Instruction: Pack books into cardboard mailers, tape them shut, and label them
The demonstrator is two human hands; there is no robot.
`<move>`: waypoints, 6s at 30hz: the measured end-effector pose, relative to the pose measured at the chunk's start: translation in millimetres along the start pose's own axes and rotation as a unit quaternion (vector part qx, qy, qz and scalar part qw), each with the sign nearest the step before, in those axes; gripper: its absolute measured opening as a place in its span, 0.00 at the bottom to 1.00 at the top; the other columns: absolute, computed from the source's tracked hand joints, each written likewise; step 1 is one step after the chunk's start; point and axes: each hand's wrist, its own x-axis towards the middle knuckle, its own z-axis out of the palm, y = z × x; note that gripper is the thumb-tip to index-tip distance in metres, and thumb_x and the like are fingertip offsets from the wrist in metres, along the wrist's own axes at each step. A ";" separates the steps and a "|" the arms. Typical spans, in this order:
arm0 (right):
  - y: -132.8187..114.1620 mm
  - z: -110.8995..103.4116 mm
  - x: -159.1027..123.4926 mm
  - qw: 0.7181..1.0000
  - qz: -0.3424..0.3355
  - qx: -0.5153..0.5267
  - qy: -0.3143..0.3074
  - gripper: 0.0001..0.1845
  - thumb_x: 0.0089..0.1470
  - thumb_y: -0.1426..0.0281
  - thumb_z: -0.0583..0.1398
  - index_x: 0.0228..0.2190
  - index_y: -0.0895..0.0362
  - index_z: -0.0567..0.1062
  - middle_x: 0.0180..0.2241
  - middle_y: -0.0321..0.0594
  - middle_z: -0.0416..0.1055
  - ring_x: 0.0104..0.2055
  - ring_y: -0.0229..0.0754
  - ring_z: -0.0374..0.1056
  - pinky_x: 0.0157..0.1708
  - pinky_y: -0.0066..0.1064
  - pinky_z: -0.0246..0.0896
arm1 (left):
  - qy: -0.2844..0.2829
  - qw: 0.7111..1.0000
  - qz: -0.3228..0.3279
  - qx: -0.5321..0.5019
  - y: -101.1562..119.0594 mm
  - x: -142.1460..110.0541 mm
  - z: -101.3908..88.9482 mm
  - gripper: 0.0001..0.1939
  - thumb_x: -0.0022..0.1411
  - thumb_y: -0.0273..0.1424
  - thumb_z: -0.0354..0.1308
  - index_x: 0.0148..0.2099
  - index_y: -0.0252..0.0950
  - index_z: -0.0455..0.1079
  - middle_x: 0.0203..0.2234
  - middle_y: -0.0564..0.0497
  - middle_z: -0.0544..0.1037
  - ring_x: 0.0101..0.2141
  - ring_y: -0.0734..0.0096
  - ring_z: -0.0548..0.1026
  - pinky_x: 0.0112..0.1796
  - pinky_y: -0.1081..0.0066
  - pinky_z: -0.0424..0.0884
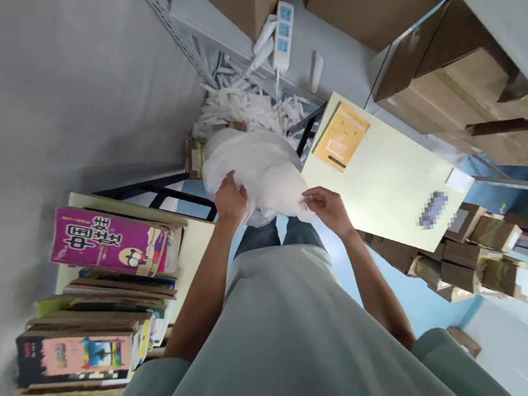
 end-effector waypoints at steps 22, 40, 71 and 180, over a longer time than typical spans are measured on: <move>-44.7 -101.9 -94.9 0.983 -0.099 0.011 0.154 0.50 0.53 0.39 0.70 0.67 0.52 0.68 0.55 0.51 0.79 0.54 0.54 0.79 0.51 0.46 0.80 | -0.084 0.911 0.403 -0.019 177.1 -72.5 -67.9 0.16 0.77 0.33 0.53 0.54 0.42 0.82 0.51 0.46 0.82 0.52 0.61 0.80 0.53 0.65 0.76; -21.9 -287.4 -85.6 0.932 -0.190 -0.059 0.303 0.27 0.63 0.61 0.61 0.61 0.55 0.73 0.50 0.54 0.83 0.47 0.57 0.81 0.52 0.51 0.76 | 0.019 0.866 0.480 0.140 400.6 -135.9 -13.4 0.16 0.78 0.37 0.54 0.52 0.46 0.85 0.46 0.47 0.81 0.46 0.63 0.79 0.46 0.68 0.74; 123.4 -513.1 -150.5 0.832 -0.279 -0.026 0.479 0.10 0.60 0.60 0.67 0.39 0.53 0.81 0.40 0.43 0.84 0.45 0.51 0.81 0.50 0.44 0.75 | 0.098 0.862 0.429 0.252 423.3 -92.2 29.7 0.18 0.76 0.31 0.49 0.52 0.44 0.81 0.44 0.43 0.81 0.51 0.53 0.79 0.54 0.58 0.72; 212.1 -243.2 30.2 0.863 -0.203 -0.437 0.150 0.37 0.78 0.57 0.46 0.78 0.59 0.50 0.80 0.47 0.42 0.83 0.52 0.37 0.80 0.51 0.38 | -0.054 0.910 0.374 0.172 278.5 -57.9 254.9 0.40 0.78 0.50 0.48 0.82 0.36 0.49 0.81 0.40 0.35 0.79 0.42 0.31 0.75 0.36 0.38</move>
